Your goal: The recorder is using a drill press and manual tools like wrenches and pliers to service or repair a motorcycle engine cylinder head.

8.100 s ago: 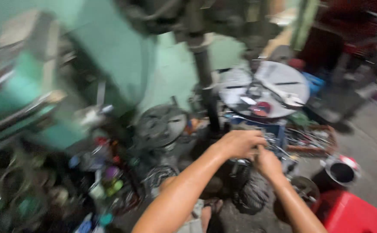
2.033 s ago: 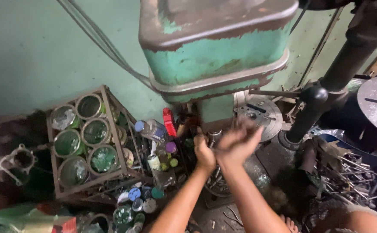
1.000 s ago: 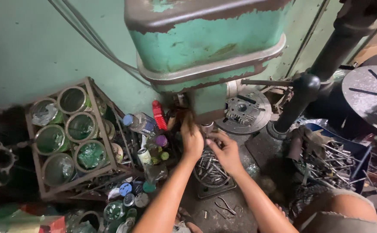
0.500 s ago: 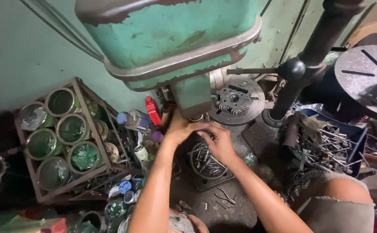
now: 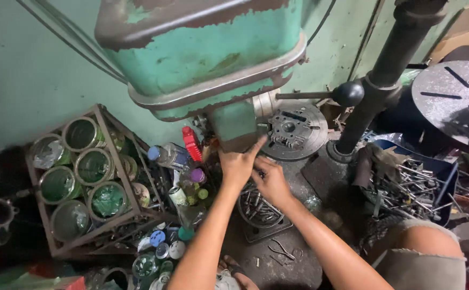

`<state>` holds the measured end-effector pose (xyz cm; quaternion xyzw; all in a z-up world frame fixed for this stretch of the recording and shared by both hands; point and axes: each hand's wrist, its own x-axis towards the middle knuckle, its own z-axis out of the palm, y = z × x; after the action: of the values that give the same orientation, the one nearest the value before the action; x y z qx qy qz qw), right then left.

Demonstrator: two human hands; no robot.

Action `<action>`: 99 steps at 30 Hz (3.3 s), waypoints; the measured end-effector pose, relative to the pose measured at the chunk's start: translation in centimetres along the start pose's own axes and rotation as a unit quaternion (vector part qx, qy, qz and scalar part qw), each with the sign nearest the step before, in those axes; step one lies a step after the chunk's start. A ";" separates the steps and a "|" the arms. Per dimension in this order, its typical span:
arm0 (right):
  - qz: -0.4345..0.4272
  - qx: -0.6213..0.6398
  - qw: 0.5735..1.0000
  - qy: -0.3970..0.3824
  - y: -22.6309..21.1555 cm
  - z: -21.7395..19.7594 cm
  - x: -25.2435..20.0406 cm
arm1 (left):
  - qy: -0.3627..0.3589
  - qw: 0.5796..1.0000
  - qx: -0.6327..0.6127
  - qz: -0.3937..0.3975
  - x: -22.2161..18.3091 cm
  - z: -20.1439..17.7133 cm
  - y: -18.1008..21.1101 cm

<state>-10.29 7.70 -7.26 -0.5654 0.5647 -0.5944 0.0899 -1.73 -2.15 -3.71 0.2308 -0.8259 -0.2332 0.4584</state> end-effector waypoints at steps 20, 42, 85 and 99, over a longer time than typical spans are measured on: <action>0.144 -0.037 0.982 -0.120 11.5 4.3 -8.4 | 0.028 0.979 -0.174 -0.104 0.2 -2.7 4.4; 0.420 -0.345 0.825 -0.152 26.9 6.0 -22.9 | -0.124 0.952 -0.264 -0.095 0.4 -4.2 2.5; 0.025 -0.002 0.992 -0.124 -0.4 -1.7 2.3 | -0.276 0.931 -0.078 -0.228 -7.1 -1.9 -4.2; -0.049 -0.023 0.981 -0.186 -0.7 -3.0 3.1 | -0.167 0.945 -0.239 -0.152 -3.1 -6.2 0.0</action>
<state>-13.32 7.33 -4.15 -0.6951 0.5228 -0.4696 0.1513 5.09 -1.42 -2.79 0.1949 -0.7662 -0.5254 0.3144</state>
